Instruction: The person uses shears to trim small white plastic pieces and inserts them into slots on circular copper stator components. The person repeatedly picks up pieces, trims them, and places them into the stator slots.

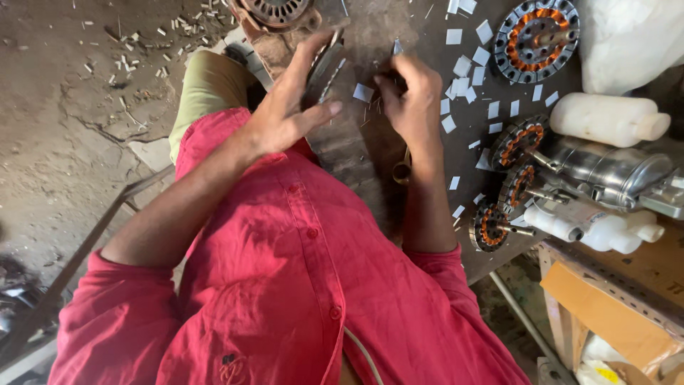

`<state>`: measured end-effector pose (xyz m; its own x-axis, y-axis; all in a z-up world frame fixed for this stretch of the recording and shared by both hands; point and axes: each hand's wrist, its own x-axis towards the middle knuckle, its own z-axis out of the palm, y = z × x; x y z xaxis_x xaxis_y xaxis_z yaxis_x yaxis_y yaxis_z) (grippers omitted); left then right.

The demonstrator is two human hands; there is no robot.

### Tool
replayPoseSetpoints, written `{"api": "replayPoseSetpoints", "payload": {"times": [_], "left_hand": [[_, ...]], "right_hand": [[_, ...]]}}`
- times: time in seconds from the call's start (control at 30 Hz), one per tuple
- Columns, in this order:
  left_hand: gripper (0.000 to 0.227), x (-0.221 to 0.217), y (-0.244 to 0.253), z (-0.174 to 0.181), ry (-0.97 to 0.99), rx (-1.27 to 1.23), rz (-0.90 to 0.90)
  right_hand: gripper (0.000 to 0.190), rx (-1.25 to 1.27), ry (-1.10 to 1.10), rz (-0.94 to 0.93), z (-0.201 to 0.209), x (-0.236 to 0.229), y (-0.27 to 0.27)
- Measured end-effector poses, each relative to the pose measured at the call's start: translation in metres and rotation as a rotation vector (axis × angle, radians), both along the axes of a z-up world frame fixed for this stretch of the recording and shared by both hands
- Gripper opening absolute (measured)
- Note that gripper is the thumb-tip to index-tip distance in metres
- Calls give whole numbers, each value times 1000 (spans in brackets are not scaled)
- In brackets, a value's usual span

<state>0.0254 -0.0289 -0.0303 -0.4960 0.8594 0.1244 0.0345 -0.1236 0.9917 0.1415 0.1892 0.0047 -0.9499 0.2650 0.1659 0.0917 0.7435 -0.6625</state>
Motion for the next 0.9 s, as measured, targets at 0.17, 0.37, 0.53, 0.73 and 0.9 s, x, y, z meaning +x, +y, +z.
{"api": "replayPoseSetpoints", "payload": {"times": [0.17,0.37,0.53,0.73,0.9], "left_hand": [[68,16,10,-14,281,-38,109],[47,2,30,21,153,-314,175],[37,-11,32,38,216,-136,189],[36,-11,41,43,211,-211,220],[40,-7,44,47,35,-380,225]], "right_hand": [[25,272,1,19,1,20,-17],[24,-161,-128,-144,-7,27,-23],[17,-484,43,-219,-17,37,-35],[19,-574,140,-190,-33,25,-53],[11,-757,226,-220,-46,17,-61]]}}
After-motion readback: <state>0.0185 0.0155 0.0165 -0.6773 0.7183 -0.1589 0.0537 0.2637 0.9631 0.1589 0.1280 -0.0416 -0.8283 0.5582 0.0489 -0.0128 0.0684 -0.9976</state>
